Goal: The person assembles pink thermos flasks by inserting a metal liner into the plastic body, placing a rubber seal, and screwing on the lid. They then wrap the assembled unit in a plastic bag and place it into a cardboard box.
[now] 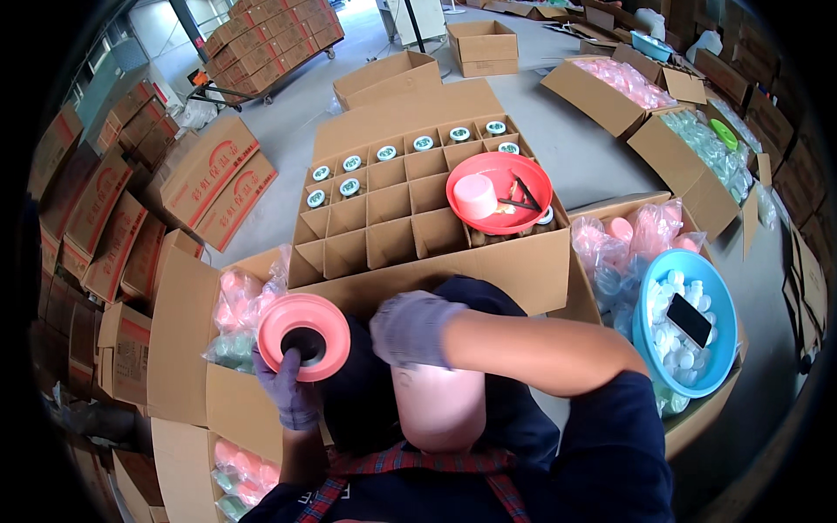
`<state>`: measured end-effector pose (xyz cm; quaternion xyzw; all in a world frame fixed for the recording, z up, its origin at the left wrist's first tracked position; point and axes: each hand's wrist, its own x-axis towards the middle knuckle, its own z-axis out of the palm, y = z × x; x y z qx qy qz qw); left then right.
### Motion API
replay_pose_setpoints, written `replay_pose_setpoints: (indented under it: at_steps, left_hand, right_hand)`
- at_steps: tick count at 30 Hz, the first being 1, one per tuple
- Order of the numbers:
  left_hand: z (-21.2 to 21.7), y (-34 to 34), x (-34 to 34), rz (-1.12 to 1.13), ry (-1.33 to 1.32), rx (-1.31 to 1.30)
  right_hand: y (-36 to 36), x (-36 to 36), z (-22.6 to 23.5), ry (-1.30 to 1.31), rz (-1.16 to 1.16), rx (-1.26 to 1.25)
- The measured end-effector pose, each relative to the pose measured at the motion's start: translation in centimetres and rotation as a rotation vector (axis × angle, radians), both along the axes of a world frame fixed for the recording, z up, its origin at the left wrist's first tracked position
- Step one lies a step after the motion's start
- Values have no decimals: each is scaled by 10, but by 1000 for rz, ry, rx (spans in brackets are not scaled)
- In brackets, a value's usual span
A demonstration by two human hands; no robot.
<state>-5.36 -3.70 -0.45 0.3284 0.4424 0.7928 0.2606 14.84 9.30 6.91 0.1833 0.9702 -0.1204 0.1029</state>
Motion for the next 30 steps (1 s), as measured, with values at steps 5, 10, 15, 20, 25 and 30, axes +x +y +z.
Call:
replay_pose_setpoints:
  at_steps: [5, 10, 15, 20, 25, 30]
  left_hand:
    - [9, 10, 6, 259, 196, -87]
    - [3, 7, -16, 288, 133, -86]
    - [-10, 25, -8, -76, 323, -139]
    - [-1, 65, -6, -447, 759, -68]
    - [-14, 73, -15, -788, 744, 21]
    - [-30, 78, -18, -724, 686, 221]
  right_hand:
    - [12, -101, -47, -108, 88, 10]
    - [33, -68, -28, 98, 117, -322]
    - [29, 24, -31, 498, -157, -738]
    - [14, 26, -85, 1138, -491, -651]
    - [-4, 31, -105, 993, -473, -839]
    - [6, 22, -128, 1262, -331, -966]
